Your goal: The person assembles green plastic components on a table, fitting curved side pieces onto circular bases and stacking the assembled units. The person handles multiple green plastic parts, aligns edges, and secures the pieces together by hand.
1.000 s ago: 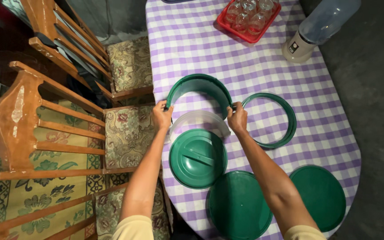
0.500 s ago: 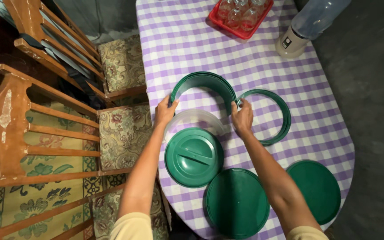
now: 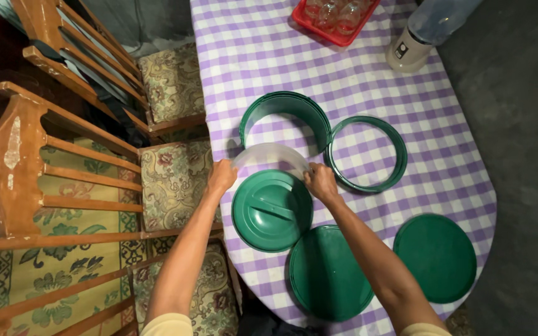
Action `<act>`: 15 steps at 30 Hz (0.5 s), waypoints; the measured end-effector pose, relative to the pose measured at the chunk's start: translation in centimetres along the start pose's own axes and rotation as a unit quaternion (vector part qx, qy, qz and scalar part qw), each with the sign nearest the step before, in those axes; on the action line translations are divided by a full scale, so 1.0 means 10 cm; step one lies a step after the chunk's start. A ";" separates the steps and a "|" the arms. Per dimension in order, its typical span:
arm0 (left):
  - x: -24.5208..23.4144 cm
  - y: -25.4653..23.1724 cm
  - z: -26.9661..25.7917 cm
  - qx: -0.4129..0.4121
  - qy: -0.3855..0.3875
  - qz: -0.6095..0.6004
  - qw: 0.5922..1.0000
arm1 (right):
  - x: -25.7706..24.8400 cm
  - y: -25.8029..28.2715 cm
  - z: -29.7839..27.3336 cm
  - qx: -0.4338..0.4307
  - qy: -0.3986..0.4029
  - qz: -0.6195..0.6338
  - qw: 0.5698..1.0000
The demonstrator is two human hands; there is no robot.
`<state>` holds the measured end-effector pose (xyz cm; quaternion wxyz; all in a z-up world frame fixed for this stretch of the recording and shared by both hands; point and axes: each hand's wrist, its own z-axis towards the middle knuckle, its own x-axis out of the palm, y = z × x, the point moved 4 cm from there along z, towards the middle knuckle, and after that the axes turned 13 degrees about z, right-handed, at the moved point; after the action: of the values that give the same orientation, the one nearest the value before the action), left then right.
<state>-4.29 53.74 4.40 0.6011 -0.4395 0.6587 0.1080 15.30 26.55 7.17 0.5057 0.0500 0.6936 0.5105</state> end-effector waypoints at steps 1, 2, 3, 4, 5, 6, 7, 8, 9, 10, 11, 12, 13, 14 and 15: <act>-0.04 -0.03 -0.03 0.008 -0.008 -0.006 1.000 | 0.00 0.00 -0.03 -0.020 -0.019 0.003 1.000; -0.06 -0.07 -0.04 0.016 -0.017 -0.012 1.000 | -0.01 0.01 -0.04 -0.040 -0.038 0.006 0.998; -0.08 -0.12 -0.03 0.018 -0.025 -0.021 0.999 | -0.04 0.00 -0.03 -0.043 -0.049 -0.008 0.998; -0.06 -0.15 -0.07 0.016 -0.030 -0.031 0.999 | -0.04 -0.01 -0.07 -0.044 -0.056 -0.021 0.997; -0.02 -0.17 -0.11 0.014 -0.034 -0.040 0.999 | -0.05 -0.04 -0.10 -0.044 -0.062 -0.034 0.996; 0.00 -0.19 -0.13 0.010 -0.041 -0.037 0.998 | -0.04 -0.07 -0.12 -0.017 -0.055 -0.018 0.998; 0.04 -0.22 -0.14 0.006 -0.047 -0.035 0.998 | -0.05 -0.11 -0.14 0.009 -0.048 -0.001 0.999; 0.05 -0.22 -0.12 0.002 -0.055 -0.032 0.998 | -0.04 -0.15 -0.13 0.035 -0.042 0.016 0.998; 0.06 -0.20 -0.10 0.011 -0.061 -0.027 0.998 | -0.03 -0.16 -0.11 0.030 -0.035 0.014 0.999; 0.09 -0.19 -0.11 0.021 -0.064 -0.024 0.997 | -0.02 -0.19 -0.11 0.026 -0.027 0.011 0.999; 0.12 -0.17 -0.12 0.031 -0.067 -0.021 0.997 | 0.00 -0.21 -0.13 0.022 -0.019 0.008 1.000; 0.14 -0.16 -0.13 0.031 -0.074 -0.015 0.997 | 0.00 -0.24 -0.14 0.017 -0.022 0.012 1.000; 0.16 -0.16 -0.15 0.032 -0.080 -0.010 0.996 | 0.00 -0.26 -0.16 0.012 -0.026 0.015 0.999; 0.16 -0.15 -0.17 0.032 -0.088 -0.004 0.996 | 0.01 -0.26 -0.18 0.006 -0.029 0.019 0.999; 0.15 -0.17 -0.23 0.039 -0.105 0.004 0.994 | 0.01 -0.28 -0.22 0.012 -0.031 0.018 0.999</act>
<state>-4.54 50.57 4.28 0.6836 -0.3992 0.5970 0.1300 14.81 23.85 4.94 0.5176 0.0844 0.6825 0.5091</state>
